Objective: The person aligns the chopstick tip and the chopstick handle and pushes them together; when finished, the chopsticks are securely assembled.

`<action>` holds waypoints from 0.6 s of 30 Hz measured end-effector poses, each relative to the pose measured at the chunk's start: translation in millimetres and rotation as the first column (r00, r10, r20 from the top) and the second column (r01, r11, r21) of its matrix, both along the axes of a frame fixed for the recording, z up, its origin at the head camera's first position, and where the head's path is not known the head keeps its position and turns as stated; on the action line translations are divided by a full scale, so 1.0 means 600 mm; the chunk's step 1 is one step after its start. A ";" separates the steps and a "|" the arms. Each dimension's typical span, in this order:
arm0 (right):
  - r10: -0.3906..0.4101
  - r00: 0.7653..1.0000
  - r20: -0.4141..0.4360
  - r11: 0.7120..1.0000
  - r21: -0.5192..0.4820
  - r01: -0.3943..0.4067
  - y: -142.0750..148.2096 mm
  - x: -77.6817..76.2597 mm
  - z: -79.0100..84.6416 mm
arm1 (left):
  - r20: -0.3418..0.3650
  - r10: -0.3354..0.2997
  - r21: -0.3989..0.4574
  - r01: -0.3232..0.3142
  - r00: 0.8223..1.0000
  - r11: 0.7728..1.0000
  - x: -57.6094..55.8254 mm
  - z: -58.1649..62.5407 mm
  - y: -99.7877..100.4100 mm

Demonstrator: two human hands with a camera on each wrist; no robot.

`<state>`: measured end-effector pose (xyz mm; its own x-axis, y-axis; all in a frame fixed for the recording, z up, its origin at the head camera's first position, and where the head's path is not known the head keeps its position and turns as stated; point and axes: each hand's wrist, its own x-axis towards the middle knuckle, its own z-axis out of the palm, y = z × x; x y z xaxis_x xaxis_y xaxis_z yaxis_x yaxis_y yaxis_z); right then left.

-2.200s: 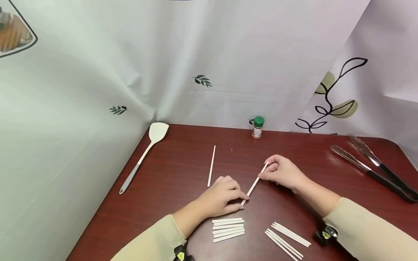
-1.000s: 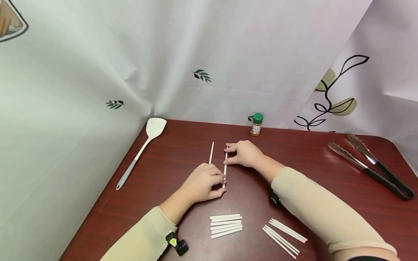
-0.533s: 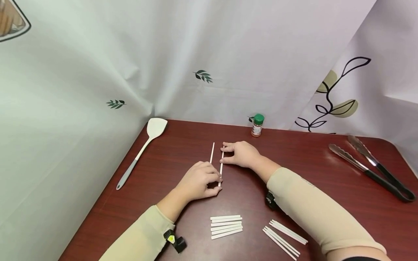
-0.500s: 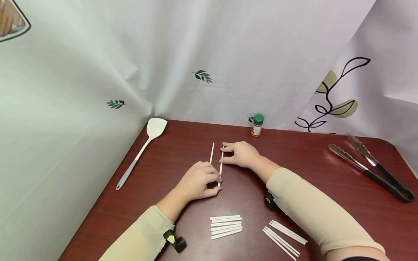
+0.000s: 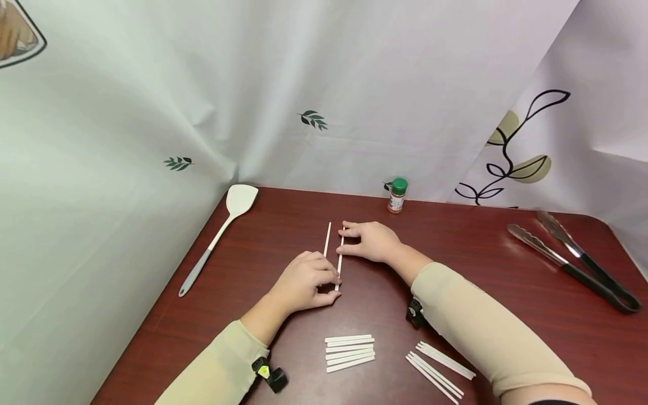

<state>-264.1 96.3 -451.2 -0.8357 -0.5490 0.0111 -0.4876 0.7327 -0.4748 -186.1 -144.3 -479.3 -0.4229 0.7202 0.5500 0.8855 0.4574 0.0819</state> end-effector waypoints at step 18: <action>-0.206 0.977 0.059 0.846 -0.491 0.208 0.174 0.051 -0.036 | 0.057 -0.255 0.195 0.239 0.965 0.951 0.045 -0.002 0.036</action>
<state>-233.4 200.5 -472.7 -0.9301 -0.2866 0.2297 -0.3478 0.4862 -0.8016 -158.8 -122.6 -480.6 -0.2931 0.6968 0.6546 0.9557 0.1953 0.2200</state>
